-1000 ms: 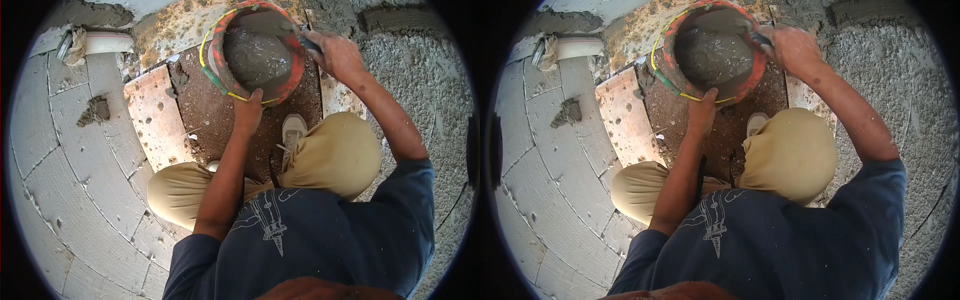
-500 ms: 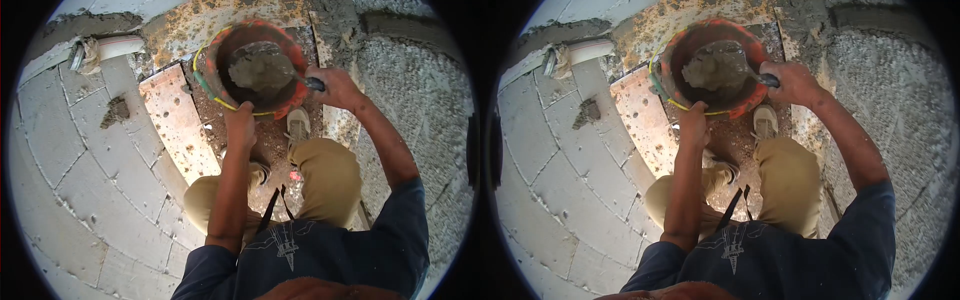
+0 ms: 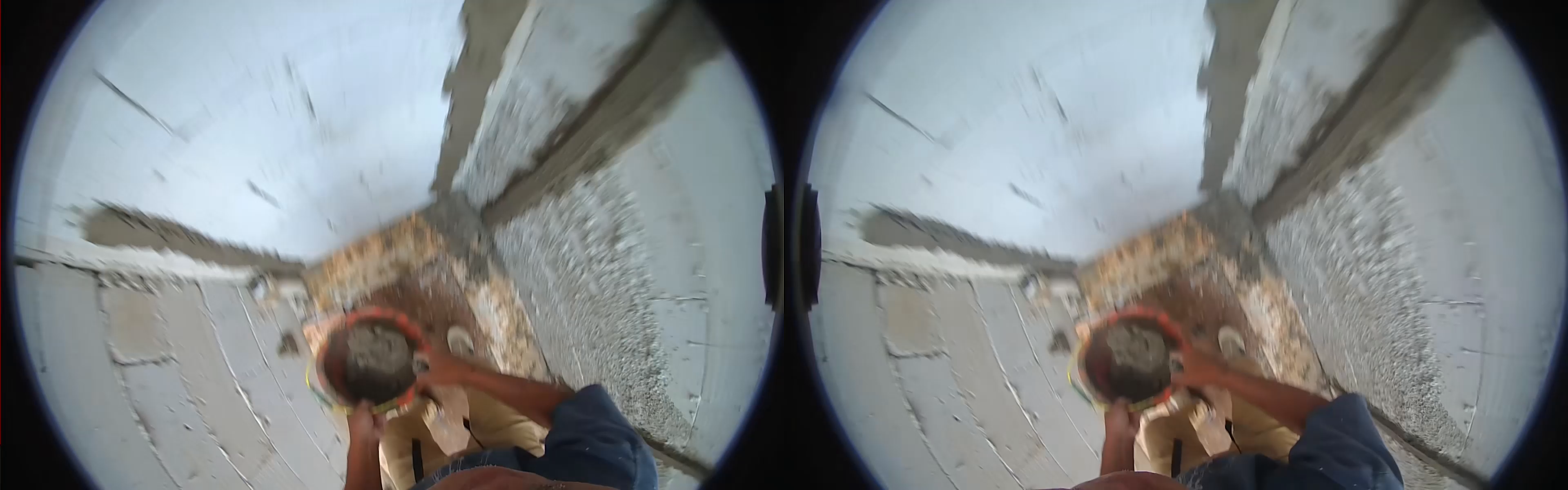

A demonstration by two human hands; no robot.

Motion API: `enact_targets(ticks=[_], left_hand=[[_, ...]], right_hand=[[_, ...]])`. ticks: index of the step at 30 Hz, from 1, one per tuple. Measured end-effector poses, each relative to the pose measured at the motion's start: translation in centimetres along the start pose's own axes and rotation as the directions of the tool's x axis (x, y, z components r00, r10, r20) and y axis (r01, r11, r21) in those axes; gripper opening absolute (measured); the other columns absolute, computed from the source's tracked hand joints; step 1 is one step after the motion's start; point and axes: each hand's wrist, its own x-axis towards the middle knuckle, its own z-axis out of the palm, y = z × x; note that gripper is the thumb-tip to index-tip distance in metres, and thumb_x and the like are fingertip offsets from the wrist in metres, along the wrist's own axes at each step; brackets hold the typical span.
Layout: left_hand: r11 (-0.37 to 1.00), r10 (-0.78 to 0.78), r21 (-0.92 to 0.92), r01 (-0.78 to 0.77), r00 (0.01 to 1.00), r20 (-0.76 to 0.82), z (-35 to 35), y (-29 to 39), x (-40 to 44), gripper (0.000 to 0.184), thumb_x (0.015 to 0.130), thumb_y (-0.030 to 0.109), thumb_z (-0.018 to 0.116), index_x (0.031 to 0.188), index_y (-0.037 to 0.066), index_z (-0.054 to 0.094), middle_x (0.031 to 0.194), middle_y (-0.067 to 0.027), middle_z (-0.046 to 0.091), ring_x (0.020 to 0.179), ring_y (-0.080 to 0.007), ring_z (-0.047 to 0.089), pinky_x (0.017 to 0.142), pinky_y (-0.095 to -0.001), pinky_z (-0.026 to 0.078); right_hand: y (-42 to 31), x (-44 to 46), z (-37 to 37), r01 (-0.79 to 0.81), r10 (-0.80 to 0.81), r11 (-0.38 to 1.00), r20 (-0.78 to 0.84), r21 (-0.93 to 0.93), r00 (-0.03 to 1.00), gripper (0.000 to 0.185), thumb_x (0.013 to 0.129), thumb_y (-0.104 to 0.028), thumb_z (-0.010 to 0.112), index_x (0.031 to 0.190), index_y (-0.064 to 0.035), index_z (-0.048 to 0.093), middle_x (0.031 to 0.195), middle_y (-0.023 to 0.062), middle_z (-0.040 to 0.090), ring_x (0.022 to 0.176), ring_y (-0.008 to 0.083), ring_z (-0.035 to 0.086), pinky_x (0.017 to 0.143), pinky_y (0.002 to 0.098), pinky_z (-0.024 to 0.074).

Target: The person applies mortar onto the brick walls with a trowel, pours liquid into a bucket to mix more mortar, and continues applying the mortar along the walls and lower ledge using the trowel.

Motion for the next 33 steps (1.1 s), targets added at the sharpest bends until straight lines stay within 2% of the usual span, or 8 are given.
enact_targets(ticks=[4,11,17,21,23,27,31,33], left_hand=[[0.997,0.013,-0.075,-0.018,0.998,-0.062,-3.8,4.5,-5.8,0.032,0.082,-0.003,0.047,0.113,-0.004,0.055,0.091,-0.0157,0.063,0.067,-0.0251,0.070,0.046,-0.0291,0.055],[0.948,0.305,-0.156,-0.277,0.930,0.202,-0.7,15.9,-17.2,0.033,0.084,0.000,0.048,0.116,-0.005,0.053,0.093,-0.0160,0.064,0.066,-0.0243,0.068,0.046,-0.0290,0.054],[0.898,0.424,-0.234,-0.372,0.873,0.240,-2.4,19.7,-21.8,0.035,0.085,0.002,0.048,0.119,-0.006,0.052,0.094,-0.0163,0.064,0.065,-0.0236,0.067,0.046,-0.0289,0.053],[0.881,0.454,-0.250,-0.402,0.866,0.208,-3.8,20.7,-22.2,0.037,0.086,0.004,0.048,0.121,-0.007,0.051,0.095,-0.0165,0.065,0.064,-0.0232,0.066,0.046,-0.0289,0.052],[0.877,0.461,-0.241,-0.415,0.870,0.177,-4.5,20.8,-22.2,0.037,0.086,0.005,0.048,0.122,-0.007,0.051,0.095,-0.0166,0.065,0.064,-0.0230,0.066,0.046,-0.0289,0.052],[0.877,0.455,-0.237,-0.418,0.881,0.127,-4.6,20.8,-21.6,0.039,0.087,0.006,0.048,0.124,-0.008,0.050,0.096,-0.0168,0.065,0.064,-0.0225,0.065,0.046,-0.0288,0.052],[0.894,0.405,-0.248,-0.373,0.909,0.094,-3.5,20.3,-21.1,0.041,0.088,0.008,0.048,0.126,-0.009,0.049,0.097,-0.0170,0.066,0.063,-0.0221,0.064,0.046,-0.0287,0.051],[0.909,0.368,-0.242,-0.340,0.926,0.080,-3.3,18.6,-20.8,0.042,0.089,0.009,0.048,0.126,-0.009,0.049,0.097,-0.0171,0.066,0.063,-0.0219,0.064,0.046,-0.0287,0.051]], right_hand=[[-10.4,-3.4,-4.2,-0.329,0.172,0.669,0.292,0.667,0.941,0.042,0.090,-0.018,0.061,0.129,-0.0026,0.055,0.108,0.0137,0.064,0.092,0.0214,0.066,0.072,0.0389,0.0547],[-32.3,-16.4,-17.6,0.572,-0.121,0.275,-0.563,0.772,0.818,0.059,0.087,-0.007,0.062,0.142,-0.0020,0.041,0.116,0.0127,0.061,0.096,0.0235,0.069,0.063,0.0325,0.0619],[-43.3,-30.1,-27.7,0.954,-0.258,0.225,-0.957,-0.197,-0.136,0.068,0.091,-0.014,0.069,0.148,-0.0032,0.033,0.103,0.0114,0.062,0.075,0.0153,0.066,0.063,0.0254,0.0568],[-45.2,-37.2,-35.2,0.379,-0.164,0.486,-0.508,-0.788,-0.846,0.048,0.094,-0.001,0.062,0.137,-0.0056,0.041,0.083,0.0034,0.059,0.069,0.0098,0.060,0.061,0.0240,0.0491],[-42.8,-39.8,-39.4,0.060,-0.145,0.587,-0.178,-0.807,-0.973,0.043,0.092,-0.001,0.066,0.129,-0.0036,0.043,0.081,0.0058,0.060,0.069,0.0128,0.063,0.062,0.0242,0.0531],[-39.0,-37.4,-45.6,-0.209,-0.205,0.682,0.091,-0.700,-0.974,0.044,0.090,-0.005,0.070,0.124,-0.0012,0.043,0.092,0.0119,0.062,0.068,0.0186,0.066,0.064,0.0271,0.0573],[-40.6,-19.7,-50.7,-0.109,-0.226,0.843,-0.162,-0.527,-0.961,0.045,0.089,-0.011,0.071,0.127,-0.0049,0.047,0.103,0.0126,0.062,0.082,0.0244,0.070,0.065,0.0374,0.0584],[-38.3,-8.2,-54.3,-0.255,-0.584,0.803,-0.625,-0.538,-0.518,0.039,0.089,-0.018,0.067,0.125,-0.0088,0.057,0.095,0.0190,0.067,0.078,0.0370,0.068,0.069,0.0460,0.0550]])
